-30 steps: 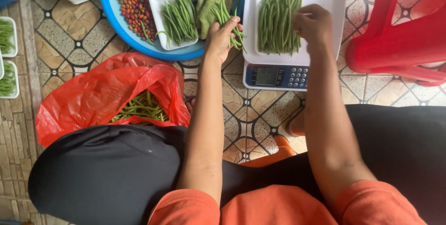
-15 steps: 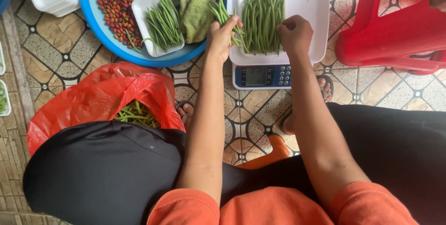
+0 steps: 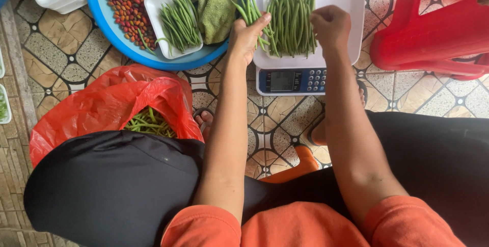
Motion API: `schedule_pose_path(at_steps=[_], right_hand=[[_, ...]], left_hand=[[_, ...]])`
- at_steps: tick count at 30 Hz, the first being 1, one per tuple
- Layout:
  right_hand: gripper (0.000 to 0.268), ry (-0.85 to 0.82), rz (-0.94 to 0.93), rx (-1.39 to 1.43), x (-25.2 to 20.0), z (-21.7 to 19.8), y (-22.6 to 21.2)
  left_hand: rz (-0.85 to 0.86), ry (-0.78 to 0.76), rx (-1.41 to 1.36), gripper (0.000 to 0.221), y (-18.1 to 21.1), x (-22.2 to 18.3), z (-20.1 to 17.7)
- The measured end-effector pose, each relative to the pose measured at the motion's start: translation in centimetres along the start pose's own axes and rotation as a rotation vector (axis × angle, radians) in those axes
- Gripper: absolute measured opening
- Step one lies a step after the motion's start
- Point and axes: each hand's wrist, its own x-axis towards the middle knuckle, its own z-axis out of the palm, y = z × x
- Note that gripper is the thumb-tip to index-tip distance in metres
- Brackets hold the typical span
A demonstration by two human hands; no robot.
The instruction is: Sorting and arranging long beans by aligning their ends and weighing them on a digital scale.
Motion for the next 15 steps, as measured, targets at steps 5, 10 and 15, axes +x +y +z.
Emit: schedule_pose_path(at_steps=[5,10,15], right_hand=[[0.009,-0.338,0.077,0.236,-2.2,-1.9,-6.3],[0.004,-0.456,0.130,0.304,-3.2,-1.4,-8.3],[0.007,-0.467,0.150,0.405,-2.5,-0.7,-5.9]], left_hand=[[0.015,-0.081,0.115,0.032,2.0,-2.9,1.9],[0.007,-0.051,0.296,0.053,3.4,-5.2,3.1],[0.050,-0.175,0.206,0.043,2.1,-4.2,2.9]])
